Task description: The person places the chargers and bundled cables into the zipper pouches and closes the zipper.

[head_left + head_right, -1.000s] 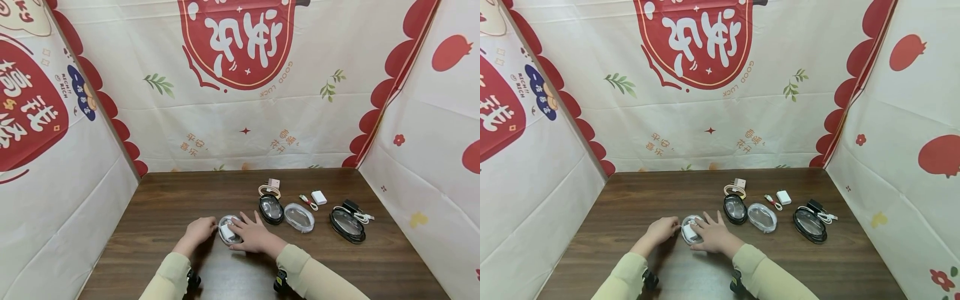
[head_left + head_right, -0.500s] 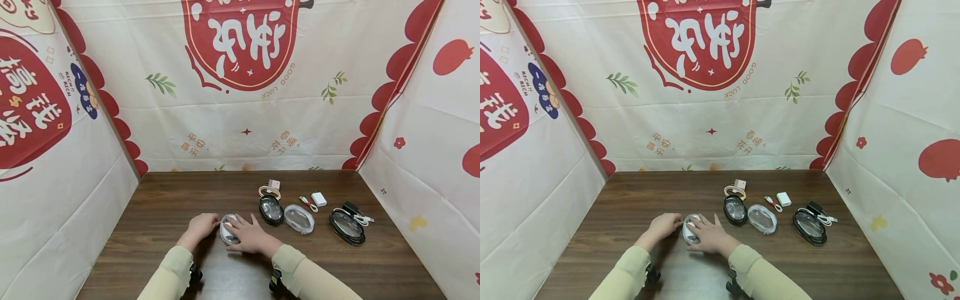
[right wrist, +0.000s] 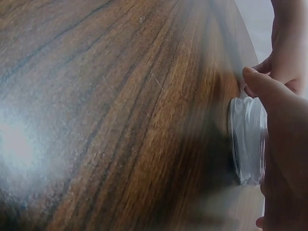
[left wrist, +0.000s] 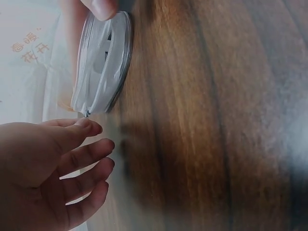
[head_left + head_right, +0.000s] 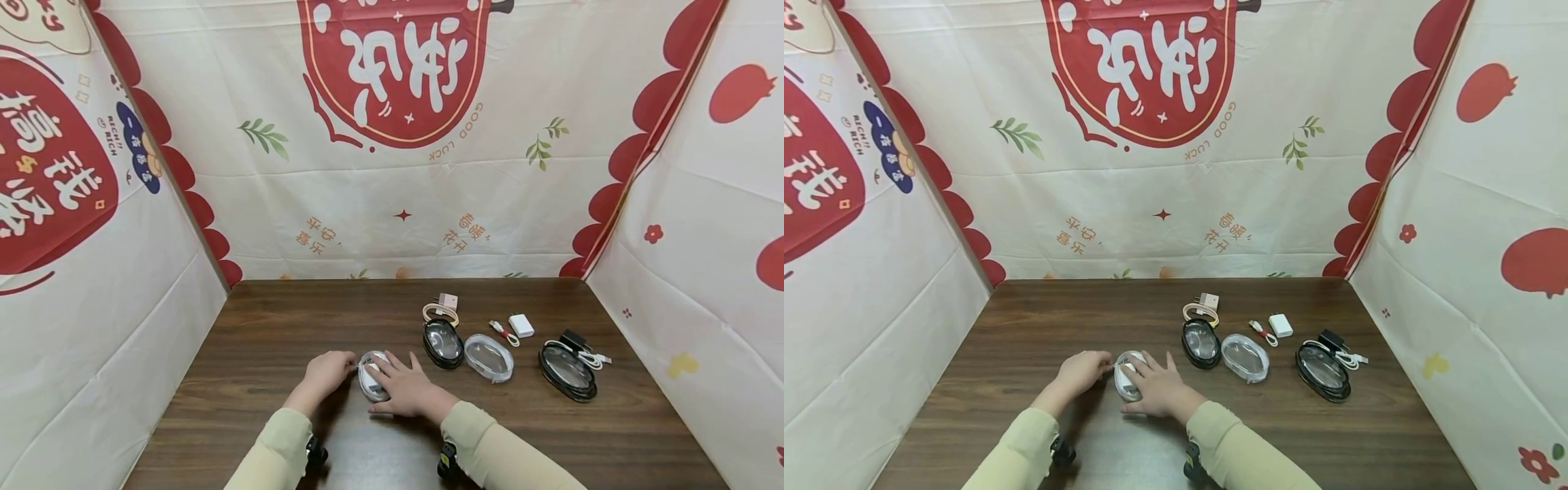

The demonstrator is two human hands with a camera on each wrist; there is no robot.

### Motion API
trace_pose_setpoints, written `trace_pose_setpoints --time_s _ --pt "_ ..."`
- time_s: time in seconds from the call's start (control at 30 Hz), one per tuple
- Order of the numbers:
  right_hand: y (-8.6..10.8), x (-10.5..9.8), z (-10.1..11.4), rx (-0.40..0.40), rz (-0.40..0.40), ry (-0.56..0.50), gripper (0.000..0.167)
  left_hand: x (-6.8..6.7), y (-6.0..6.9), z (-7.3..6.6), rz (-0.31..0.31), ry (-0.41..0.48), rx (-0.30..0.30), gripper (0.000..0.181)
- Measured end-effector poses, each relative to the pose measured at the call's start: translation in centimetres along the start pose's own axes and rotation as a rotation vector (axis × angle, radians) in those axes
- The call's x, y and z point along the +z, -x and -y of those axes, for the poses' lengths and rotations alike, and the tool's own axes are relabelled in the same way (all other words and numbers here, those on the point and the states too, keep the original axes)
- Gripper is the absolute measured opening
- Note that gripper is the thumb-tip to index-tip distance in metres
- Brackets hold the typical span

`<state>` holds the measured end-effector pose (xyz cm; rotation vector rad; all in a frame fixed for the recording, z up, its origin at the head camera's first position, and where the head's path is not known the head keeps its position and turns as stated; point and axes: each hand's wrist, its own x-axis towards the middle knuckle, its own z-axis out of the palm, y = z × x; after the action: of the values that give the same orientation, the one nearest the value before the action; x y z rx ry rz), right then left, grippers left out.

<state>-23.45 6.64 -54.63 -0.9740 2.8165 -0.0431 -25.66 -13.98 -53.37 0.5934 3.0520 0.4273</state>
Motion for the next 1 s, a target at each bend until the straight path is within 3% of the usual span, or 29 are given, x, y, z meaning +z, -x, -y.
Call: trace_pose_setpoints --time_s 0.77,1.0 --pt "-0.3 0.7 -0.3 -0.008 -0.013 -0.042 0.085 -0.1 1.9 -1.3 0.073 0.036 0.048 0.014" --pt "-0.3 0.5 -0.2 0.001 0.003 -0.056 0.085 -0.4 2.7 -1.5 0.103 0.082 0.1 0.016"
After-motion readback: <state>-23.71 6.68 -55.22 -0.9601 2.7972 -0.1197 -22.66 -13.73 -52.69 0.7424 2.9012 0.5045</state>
